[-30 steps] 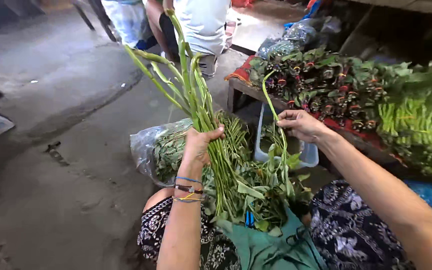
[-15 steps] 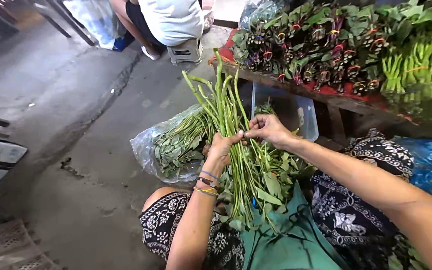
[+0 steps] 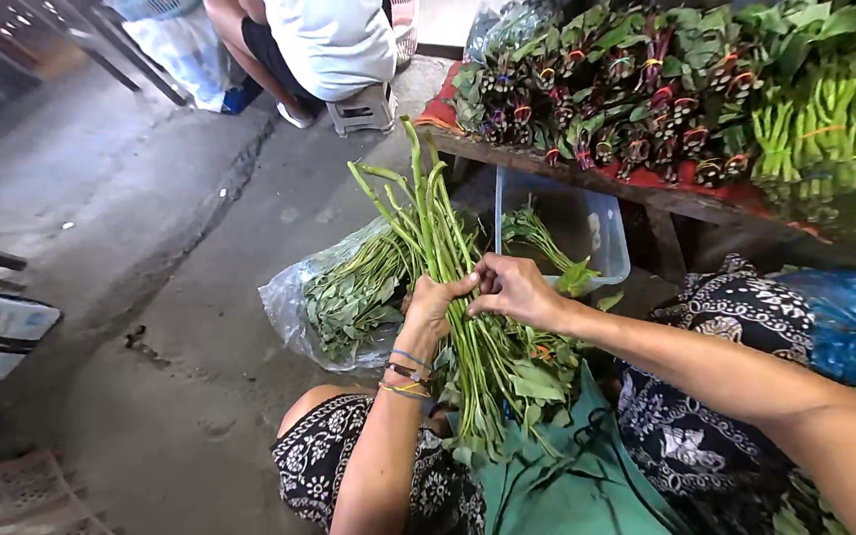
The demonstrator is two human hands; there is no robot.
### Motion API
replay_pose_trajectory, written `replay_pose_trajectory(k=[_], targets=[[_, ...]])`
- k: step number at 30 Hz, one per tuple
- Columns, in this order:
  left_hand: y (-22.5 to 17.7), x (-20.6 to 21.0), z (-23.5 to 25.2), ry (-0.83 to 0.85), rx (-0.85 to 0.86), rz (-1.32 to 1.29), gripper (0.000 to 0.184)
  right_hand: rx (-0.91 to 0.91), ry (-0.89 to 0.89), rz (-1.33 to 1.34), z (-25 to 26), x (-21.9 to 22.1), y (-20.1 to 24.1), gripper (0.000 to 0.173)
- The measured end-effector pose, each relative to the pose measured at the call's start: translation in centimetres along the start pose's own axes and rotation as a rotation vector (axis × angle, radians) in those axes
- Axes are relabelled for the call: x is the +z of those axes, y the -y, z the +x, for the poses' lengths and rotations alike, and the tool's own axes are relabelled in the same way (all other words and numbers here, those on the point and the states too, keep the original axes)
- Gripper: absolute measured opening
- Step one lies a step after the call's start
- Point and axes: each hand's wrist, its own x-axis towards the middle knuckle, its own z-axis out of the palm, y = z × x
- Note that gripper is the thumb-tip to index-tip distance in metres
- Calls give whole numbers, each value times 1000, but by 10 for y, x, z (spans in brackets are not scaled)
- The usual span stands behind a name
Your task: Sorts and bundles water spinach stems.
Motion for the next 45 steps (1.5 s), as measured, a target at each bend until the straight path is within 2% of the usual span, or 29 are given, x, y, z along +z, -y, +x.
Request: replay_pose_trajectory(k=[2,4,7,11,13,17,23,25,28,31,33,35,36,39,41,45], targets=[[-3,-4,-2,36,7,-49,30,1,41,78,-1,-11,6,34],[-7,-8,-3,106,5,-113,26,-39,-65,155,2,-26,6,20],[-8,-12,-3,192,-15,-137,26,-88,-227,227,17,-44,-3,11],[-1,-7,-4,207,-2,-86,31,-46,-4,266,18,-44,-7,16],[1,-5,-4,214,8,-70,32,-4,41,215,17,-37,-7,16],[2,-4,-6,216,19,-82,32,30,-1,93,12,-36,-3,9],[7,0,-7,192,1,-49,36,-305,-231,-233,6,-12,-16,14],[8,1,-7,200,-4,-44,34,-327,-234,-259,7,-11,-18,14],[8,-2,-5,223,-14,-70,31,-252,-122,-185,14,-20,-19,17],[5,-2,-5,179,-1,-163,29,13,92,126,18,-28,-13,20],[4,-3,-3,125,20,-238,28,27,165,280,16,-21,-22,19],[2,-6,2,97,36,-321,23,33,254,229,14,-17,-21,39],[2,-8,5,89,42,-350,21,36,258,164,13,-15,-18,40],[0,-14,13,63,78,-351,18,-46,86,-17,10,-12,-14,16],[0,-15,17,14,107,-316,24,-138,-18,-133,10,-13,-15,15],[7,-14,27,-90,135,-347,22,-178,-25,-175,10,-14,-14,13]])
